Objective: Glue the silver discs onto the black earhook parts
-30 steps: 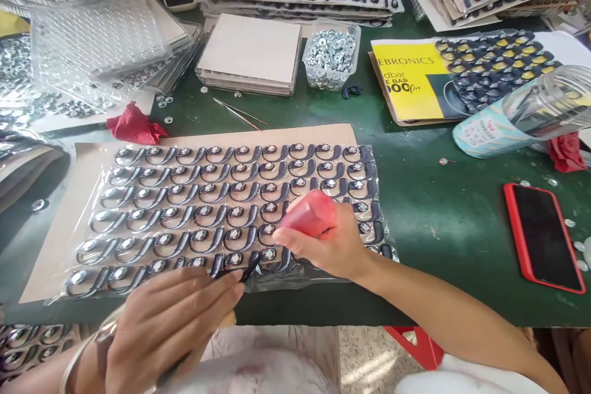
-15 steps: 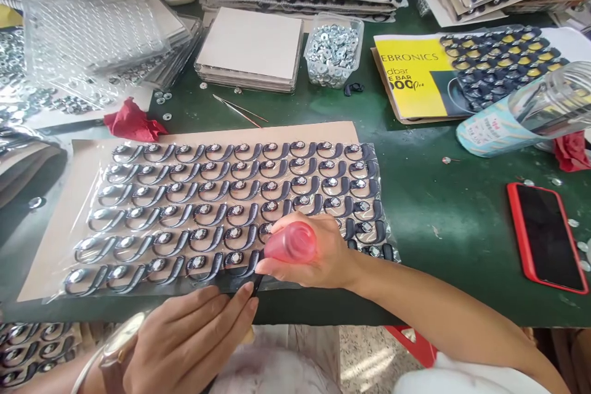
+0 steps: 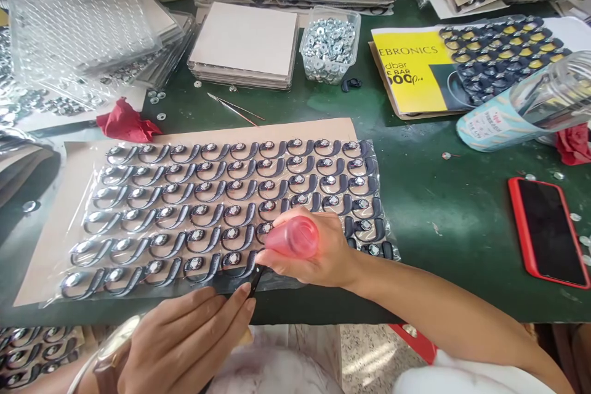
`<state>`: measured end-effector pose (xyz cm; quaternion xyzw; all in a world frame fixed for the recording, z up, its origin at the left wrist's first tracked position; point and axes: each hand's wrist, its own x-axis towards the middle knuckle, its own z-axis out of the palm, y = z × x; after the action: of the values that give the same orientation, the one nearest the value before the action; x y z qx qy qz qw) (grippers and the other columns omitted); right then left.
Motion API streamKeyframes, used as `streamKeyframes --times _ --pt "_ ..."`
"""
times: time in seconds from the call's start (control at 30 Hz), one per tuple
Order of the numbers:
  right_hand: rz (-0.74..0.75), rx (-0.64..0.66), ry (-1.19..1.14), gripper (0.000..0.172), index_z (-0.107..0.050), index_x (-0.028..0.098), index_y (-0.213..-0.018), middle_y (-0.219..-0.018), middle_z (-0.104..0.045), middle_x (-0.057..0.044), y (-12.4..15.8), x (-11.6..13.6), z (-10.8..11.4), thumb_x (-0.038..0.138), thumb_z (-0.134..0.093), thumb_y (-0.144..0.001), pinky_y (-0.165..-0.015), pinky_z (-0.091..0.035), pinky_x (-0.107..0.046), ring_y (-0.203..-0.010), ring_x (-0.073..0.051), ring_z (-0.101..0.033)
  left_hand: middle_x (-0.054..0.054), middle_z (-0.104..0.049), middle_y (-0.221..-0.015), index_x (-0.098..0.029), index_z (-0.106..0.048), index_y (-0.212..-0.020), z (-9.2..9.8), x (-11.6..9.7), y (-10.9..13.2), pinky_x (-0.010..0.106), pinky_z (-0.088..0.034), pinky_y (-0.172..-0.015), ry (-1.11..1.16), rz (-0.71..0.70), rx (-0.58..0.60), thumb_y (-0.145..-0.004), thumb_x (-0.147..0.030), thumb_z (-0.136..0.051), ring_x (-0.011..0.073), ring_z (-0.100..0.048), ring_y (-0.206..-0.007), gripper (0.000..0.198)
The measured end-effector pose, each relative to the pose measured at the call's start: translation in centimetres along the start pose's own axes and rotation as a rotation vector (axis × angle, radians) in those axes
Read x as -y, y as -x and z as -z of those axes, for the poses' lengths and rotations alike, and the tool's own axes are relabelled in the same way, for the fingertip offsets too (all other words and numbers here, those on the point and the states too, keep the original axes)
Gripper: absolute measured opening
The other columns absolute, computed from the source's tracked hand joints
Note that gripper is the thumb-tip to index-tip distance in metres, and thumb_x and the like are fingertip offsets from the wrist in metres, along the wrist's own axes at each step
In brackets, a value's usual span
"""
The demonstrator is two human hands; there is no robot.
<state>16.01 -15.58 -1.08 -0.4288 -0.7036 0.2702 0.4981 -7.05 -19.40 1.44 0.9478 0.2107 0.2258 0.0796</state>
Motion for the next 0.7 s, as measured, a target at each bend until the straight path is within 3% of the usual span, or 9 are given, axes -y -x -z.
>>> streamKeyframes --times 0.4,0.53,0.7 --pt "-0.052 0.002 -0.048 0.014 -0.066 0.018 -0.078 -0.073 -0.070 -0.003 0.2 -0.2 -0.2 0.028 -0.075 -0.080 -0.064 -0.057 -0.020 -0.070 -0.013 -0.069 0.013 -0.074 -0.101 -0.005 -0.068 -0.102 0.2 0.3 0.1 0.032 -0.057 -0.069 -0.008 -0.008 0.008 -0.091 -0.008 -0.058 0.0193 -0.072 -0.088 0.016" --pt "-0.097 0.017 -0.012 0.011 -0.067 0.018 -0.076 -0.067 -0.069 -0.002 0.2 0.0 0.1 0.025 -0.072 -0.082 -0.062 -0.056 -0.024 -0.065 -0.014 -0.067 0.014 -0.074 -0.098 -0.003 -0.069 -0.100 0.2 1.0 -0.3 0.032 -0.056 -0.068 0.031 -0.043 -0.057 -0.090 -0.007 -0.057 0.0190 -0.071 -0.085 0.015" --pt "-0.108 0.012 -0.004 0.009 -0.067 0.018 -0.075 -0.067 -0.069 -0.002 0.3 0.1 0.3 0.024 -0.072 -0.081 -0.058 -0.055 -0.025 -0.062 -0.014 -0.066 0.014 -0.073 -0.103 -0.003 -0.069 -0.103 0.4 1.8 -0.4 0.034 -0.054 -0.070 0.100 -0.038 -0.011 -0.091 -0.011 -0.056 0.0194 -0.069 -0.086 0.019"
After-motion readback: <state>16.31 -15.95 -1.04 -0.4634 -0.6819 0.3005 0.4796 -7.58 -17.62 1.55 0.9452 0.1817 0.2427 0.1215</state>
